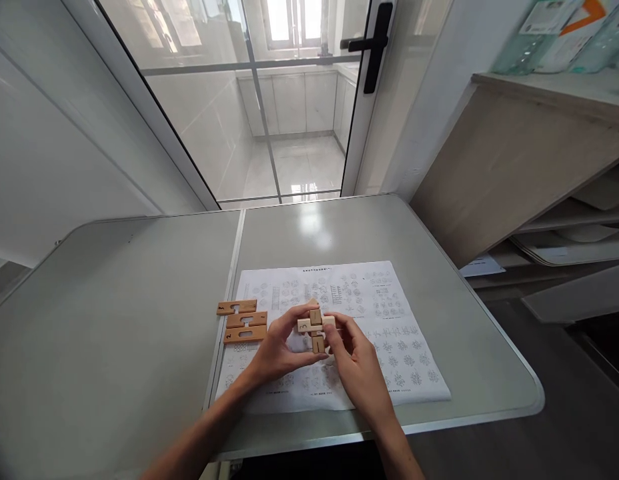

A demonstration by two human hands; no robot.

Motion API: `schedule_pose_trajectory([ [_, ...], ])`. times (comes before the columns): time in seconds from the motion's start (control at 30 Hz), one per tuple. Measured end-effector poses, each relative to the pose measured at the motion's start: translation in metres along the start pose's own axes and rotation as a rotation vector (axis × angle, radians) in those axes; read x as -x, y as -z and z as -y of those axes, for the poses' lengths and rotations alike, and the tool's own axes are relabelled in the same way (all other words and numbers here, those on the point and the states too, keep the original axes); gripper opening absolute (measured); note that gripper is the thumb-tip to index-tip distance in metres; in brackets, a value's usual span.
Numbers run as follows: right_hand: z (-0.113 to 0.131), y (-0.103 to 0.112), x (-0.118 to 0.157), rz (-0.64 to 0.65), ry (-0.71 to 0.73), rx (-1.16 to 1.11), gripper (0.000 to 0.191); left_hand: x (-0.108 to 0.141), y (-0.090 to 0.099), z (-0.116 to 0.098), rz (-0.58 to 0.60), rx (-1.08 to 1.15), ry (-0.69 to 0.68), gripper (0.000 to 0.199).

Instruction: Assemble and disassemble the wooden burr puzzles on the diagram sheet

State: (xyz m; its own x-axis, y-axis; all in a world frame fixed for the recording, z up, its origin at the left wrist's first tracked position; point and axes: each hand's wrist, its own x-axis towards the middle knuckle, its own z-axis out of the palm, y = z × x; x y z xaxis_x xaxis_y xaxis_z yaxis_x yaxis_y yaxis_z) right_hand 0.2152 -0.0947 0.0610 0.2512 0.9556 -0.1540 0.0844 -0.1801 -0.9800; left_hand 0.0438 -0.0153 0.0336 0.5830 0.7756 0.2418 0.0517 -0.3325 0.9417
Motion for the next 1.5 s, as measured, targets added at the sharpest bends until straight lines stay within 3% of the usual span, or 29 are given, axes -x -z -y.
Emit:
schedule_pose_trajectory([
  [0.13,0.000,0.001,0.001,0.053,-0.023,-0.049,0.051,0.000,0.003,-0.001,0.073,0.075,0.057,0.076],
  [0.3,-0.001,-0.002,0.004,0.011,-0.013,-0.002,0.055,0.000,0.003,-0.007,0.062,0.071,0.109,0.041],
  [0.6,-0.002,-0.005,0.005,0.088,0.018,-0.057,0.046,0.000,0.002,-0.010,0.035,0.040,0.134,0.044],
  [0.97,-0.007,-0.009,0.006,0.065,-0.010,-0.035,0.052,0.002,0.000,-0.007,0.008,-0.002,0.132,0.043],
  [1.17,-0.010,-0.006,0.001,0.106,-0.053,-0.059,0.053,0.003,-0.001,-0.009,0.042,0.047,0.161,0.043],
  [1.27,-0.010,-0.005,-0.002,0.094,-0.135,-0.109,0.054,0.002,-0.002,-0.011,0.121,0.129,0.157,0.042],
  [1.4,-0.009,-0.005,-0.003,0.070,-0.202,-0.156,0.058,0.002,-0.003,-0.009,0.227,0.193,0.141,0.074],
  [1.5,-0.006,-0.004,-0.004,0.082,-0.194,-0.131,0.063,0.001,-0.005,-0.007,0.174,0.187,0.165,0.072],
])
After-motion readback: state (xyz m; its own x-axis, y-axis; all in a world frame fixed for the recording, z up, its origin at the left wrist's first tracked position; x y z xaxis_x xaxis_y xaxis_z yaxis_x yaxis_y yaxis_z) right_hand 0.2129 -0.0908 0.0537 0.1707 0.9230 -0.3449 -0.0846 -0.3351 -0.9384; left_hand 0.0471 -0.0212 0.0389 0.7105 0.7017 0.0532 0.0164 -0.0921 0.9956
